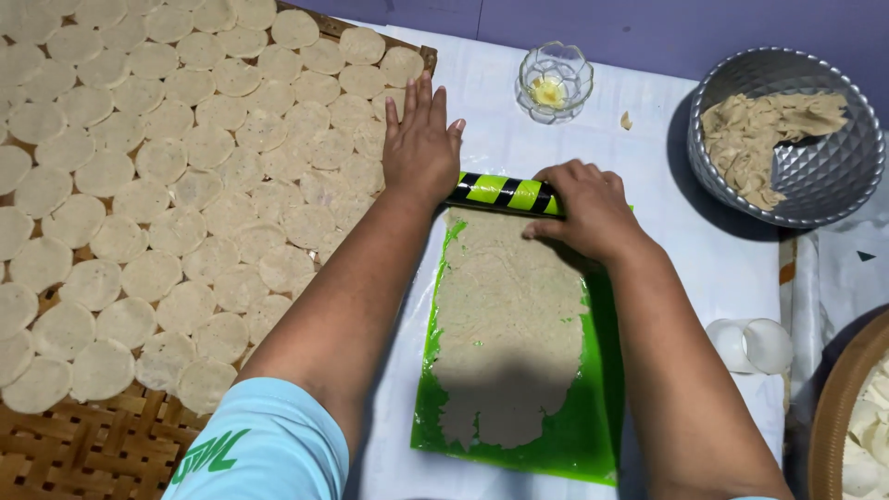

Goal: Rolling out dough onto a mat, cutting into circles, and placing them on a wooden drying tray.

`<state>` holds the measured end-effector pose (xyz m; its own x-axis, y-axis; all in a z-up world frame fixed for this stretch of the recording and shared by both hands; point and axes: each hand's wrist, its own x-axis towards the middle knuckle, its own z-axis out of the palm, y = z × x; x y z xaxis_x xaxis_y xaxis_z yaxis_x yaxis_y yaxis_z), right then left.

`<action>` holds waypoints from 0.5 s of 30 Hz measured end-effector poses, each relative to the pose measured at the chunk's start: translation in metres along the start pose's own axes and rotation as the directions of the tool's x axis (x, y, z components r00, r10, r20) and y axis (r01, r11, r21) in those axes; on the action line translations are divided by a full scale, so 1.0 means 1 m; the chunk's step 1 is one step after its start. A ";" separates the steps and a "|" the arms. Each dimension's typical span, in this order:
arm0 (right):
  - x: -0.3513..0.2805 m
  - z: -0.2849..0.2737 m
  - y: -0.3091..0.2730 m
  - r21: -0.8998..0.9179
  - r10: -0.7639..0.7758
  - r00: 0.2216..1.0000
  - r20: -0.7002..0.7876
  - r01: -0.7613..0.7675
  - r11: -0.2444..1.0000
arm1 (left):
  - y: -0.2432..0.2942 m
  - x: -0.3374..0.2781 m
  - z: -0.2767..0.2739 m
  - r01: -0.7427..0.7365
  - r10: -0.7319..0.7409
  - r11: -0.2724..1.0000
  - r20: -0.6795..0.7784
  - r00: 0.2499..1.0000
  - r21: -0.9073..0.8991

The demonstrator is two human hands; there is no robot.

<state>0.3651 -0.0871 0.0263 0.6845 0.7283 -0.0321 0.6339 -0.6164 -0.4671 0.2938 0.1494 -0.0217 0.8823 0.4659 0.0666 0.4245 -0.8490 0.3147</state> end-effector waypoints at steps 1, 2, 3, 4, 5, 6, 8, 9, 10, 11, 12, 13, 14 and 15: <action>-0.009 -0.003 -0.005 -0.241 -0.036 0.991 0.130 0.066 0.968 | 0.002 -0.001 0.000 -0.023 0.024 1.000 -0.059 0.998 0.007; -0.011 -0.004 0.000 -0.240 -0.034 0.991 0.128 0.064 0.969 | 0.005 -0.008 -0.003 -0.026 0.027 1.000 -0.059 0.998 0.008; -0.008 -0.007 0.005 -0.171 -0.054 0.992 0.113 0.073 0.983 | 0.006 -0.010 -0.007 -0.089 0.086 0.996 -0.151 0.985 -0.016; -0.006 -0.009 0.009 -0.101 -0.074 0.993 0.097 0.084 0.991 | 0.008 -0.012 -0.012 -0.155 0.142 0.987 -0.243 0.960 -0.034; -0.009 -0.018 0.005 -0.098 -0.076 0.993 0.095 0.086 0.991 | 0.011 -0.020 -0.022 -0.154 0.142 0.988 -0.244 0.959 -0.031; -0.011 -0.027 0.000 -0.094 -0.038 0.996 0.084 0.046 0.995 | 0.013 -0.028 -0.032 -0.216 0.201 0.976 -0.244 0.949 -0.038; -0.022 -0.032 0.002 -0.093 0.004 0.998 0.064 0.002 0.996 | 0.015 -0.047 -0.045 -0.287 0.267 0.957 -0.248 0.931 -0.047; -0.030 -0.027 0.007 -0.146 -0.024 0.998 0.064 0.033 0.989 | 0.014 -0.062 -0.049 -0.336 0.316 0.940 -0.224 0.922 -0.057; -0.038 -0.021 0.012 -0.197 -0.051 0.997 0.066 0.063 0.978 | 0.013 -0.075 -0.053 -0.384 0.364 0.921 -0.200 0.910 -0.069; -0.050 -0.009 0.011 -0.198 -0.051 0.997 0.062 0.063 0.978 | 0.015 -0.092 -0.052 -0.386 0.366 0.920 -0.203 0.908 -0.068; -0.062 0.005 0.010 -0.275 -0.079 0.997 0.024 0.083 0.958 | 0.017 -0.107 -0.050 -0.329 0.324 0.943 -0.090 0.942 -0.044; -0.075 0.019 0.010 -0.350 -0.109 0.994 -0.009 0.099 0.932 | 0.018 -0.124 -0.047 -0.270 0.271 0.963 0.027 0.962 -0.016; -0.084 0.028 0.002 -0.350 -0.107 0.994 -0.008 0.098 0.932 | 0.013 -0.133 -0.035 -0.271 0.271 0.963 0.027 0.962 -0.017; -0.094 0.038 -0.006 -0.359 -0.083 0.996 -0.037 0.064 0.931 | 0.008 -0.141 -0.021 -0.281 0.281 0.960 0.031 0.959 -0.007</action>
<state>0.2833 -0.1406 -0.0010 0.6423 0.7655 0.0393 0.7635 -0.6345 -0.1202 0.1679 0.0824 -0.0083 0.9721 0.2001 0.1227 0.1577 -0.9440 0.2900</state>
